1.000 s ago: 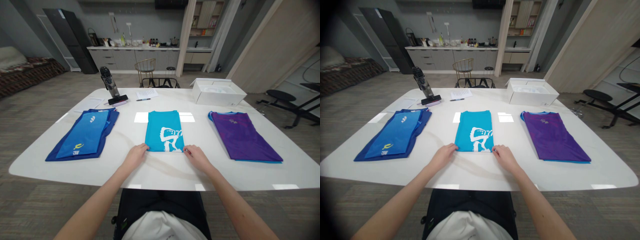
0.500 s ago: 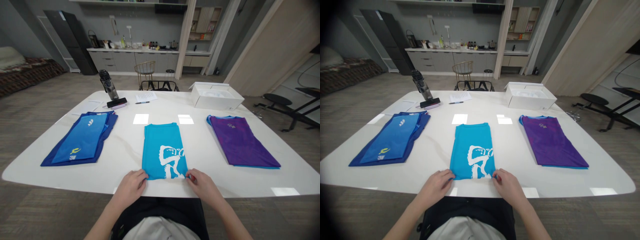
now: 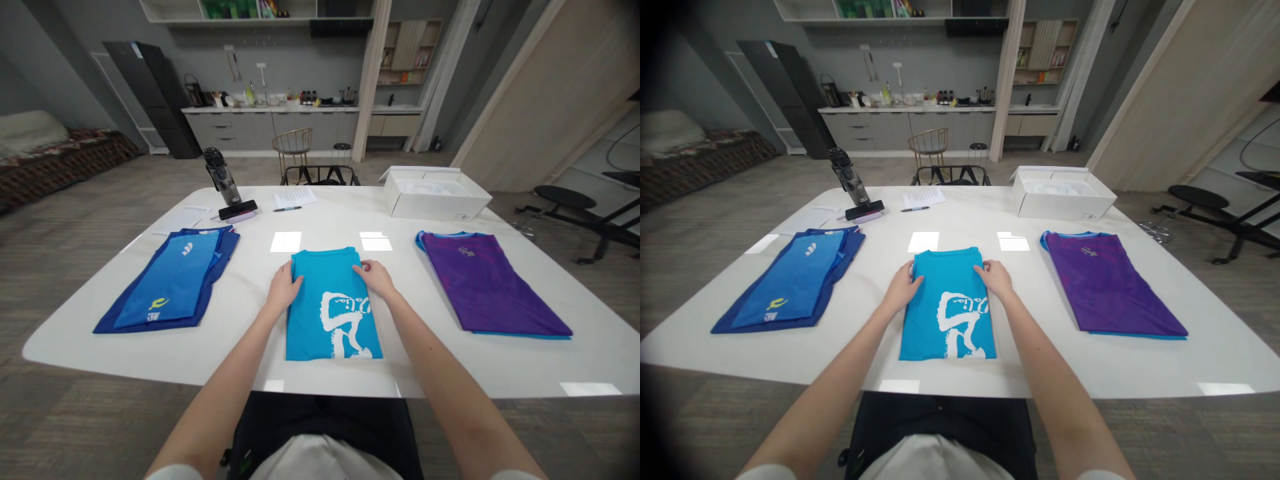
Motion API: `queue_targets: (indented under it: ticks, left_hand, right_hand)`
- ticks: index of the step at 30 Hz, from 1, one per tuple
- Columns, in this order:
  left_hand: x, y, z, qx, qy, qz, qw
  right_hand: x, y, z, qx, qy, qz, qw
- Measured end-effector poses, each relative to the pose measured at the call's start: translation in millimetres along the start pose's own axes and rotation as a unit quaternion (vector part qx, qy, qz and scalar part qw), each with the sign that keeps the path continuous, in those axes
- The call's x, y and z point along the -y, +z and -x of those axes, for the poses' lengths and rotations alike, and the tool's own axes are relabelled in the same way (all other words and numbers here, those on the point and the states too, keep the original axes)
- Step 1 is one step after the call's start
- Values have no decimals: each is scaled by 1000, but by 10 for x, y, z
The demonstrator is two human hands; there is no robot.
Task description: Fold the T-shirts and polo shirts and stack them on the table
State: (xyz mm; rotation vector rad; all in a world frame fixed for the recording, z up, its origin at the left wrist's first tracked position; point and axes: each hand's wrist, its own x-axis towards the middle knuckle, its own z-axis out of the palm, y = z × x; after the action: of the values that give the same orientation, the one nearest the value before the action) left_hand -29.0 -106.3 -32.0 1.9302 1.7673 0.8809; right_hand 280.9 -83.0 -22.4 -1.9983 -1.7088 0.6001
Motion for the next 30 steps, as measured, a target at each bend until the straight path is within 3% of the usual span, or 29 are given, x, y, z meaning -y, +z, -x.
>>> queue_targets:
  ticks: [6, 9, 12, 16, 21, 25, 30]
  left_hand:
    - [6, 120, -627, 21, -166, 57, 984]
    - [-45, 79, -747, 61, -187, 89, 976]
    - [-130, 43, -742, 77, -157, 131, 976]
    - [-250, 12, -643, 56, -73, 224, 970]
    - [-478, -58, -520, 12, 24, 285, 958]
    - [-843, -88, -451, 20, 79, 285, 955]
    - [-1471, 58, -440, 34, 141, 263, 954]
  right_hand:
    - [152, 68, -298, 62, 65, 30, 995]
    - [165, 88, -280, 51, 45, -20, 997]
    - [178, 70, -205, 17, -30, -155, 987]
    - [218, -62, -50, 8, -93, -318, 943]
    - [218, -336, 204, -10, -57, -448, 892]
    - [113, -580, 417, -36, -26, -512, 858]
    - [-150, -959, 709, -109, -57, -511, 851]
